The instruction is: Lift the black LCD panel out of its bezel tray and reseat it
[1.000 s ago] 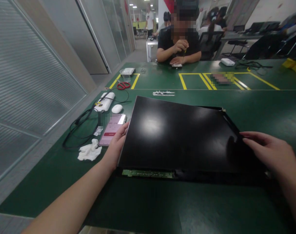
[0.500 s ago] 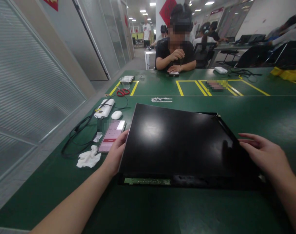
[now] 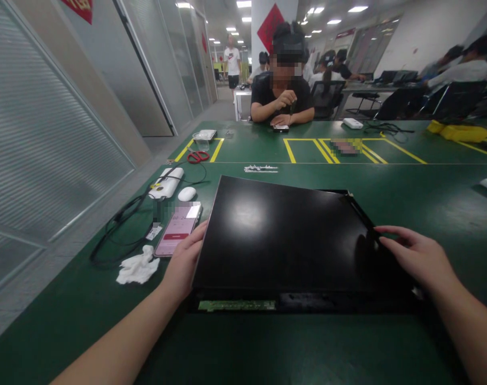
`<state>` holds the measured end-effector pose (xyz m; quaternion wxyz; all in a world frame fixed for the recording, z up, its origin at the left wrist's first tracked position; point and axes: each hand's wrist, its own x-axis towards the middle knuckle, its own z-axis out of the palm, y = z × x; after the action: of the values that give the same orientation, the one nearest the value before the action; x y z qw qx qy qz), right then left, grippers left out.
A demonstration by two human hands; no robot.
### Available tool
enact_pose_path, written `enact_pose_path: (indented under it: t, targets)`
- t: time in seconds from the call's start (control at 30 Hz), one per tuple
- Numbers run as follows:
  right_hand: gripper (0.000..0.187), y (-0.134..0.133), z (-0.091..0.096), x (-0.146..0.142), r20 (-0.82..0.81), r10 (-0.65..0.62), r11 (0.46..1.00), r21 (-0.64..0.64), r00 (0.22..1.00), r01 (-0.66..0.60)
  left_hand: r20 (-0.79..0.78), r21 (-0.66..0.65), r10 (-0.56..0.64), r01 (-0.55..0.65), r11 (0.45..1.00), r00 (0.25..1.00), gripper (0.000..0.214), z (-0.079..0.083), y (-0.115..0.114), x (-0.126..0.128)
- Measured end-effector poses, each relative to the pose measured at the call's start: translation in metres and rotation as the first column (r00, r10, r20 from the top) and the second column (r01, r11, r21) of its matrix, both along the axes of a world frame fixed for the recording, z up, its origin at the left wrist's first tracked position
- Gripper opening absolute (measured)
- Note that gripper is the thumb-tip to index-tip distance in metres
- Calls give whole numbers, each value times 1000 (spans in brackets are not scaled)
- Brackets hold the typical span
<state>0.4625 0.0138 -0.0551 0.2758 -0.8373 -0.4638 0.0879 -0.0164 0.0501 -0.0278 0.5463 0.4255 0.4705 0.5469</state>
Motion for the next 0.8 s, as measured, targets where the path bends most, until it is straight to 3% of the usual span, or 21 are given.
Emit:
enact_pose_path:
  t: [0.07, 0.13, 0.23, 0.3, 0.47, 0.57, 0.8]
  targets:
    - [66, 0, 2, -3, -92, -30, 999, -38, 995, 26, -16, 29, 9, -8, 1000, 1000, 12, 6, -2, 2]
    - [67, 1, 5, -7, -136, -46, 998, -50, 990, 39, 65, 2, 19, -19, 1000, 998, 8, 10, -3, 5]
    - [66, 1, 10, -12, -131, -35, 999, -26, 991, 32, 269, -58, -61, 79, 995, 961, 19, 12, -5, 6]
    - [66, 1, 12, -13, -145, -28, 999, -21, 989, 26, 318, -30, -111, 127, 991, 941, 29, 11, -6, 5]
    - [57, 2, 7, -10, -103, 27, 1000, 19, 994, -25, 167, 57, -187, 180, 982, 968, 31, 5, -12, -1]
    - [52, 2, 2, -6, -71, 58, 997, 48, 996, -55, 94, 89, -157, 149, 985, 983, 41, 4, -15, -2]
    - [65, 3, -2, -4, -51, 65, 998, 23, 997, -64, -55, 218, -119, 128, 967, 991, 45, 5, -20, -2]
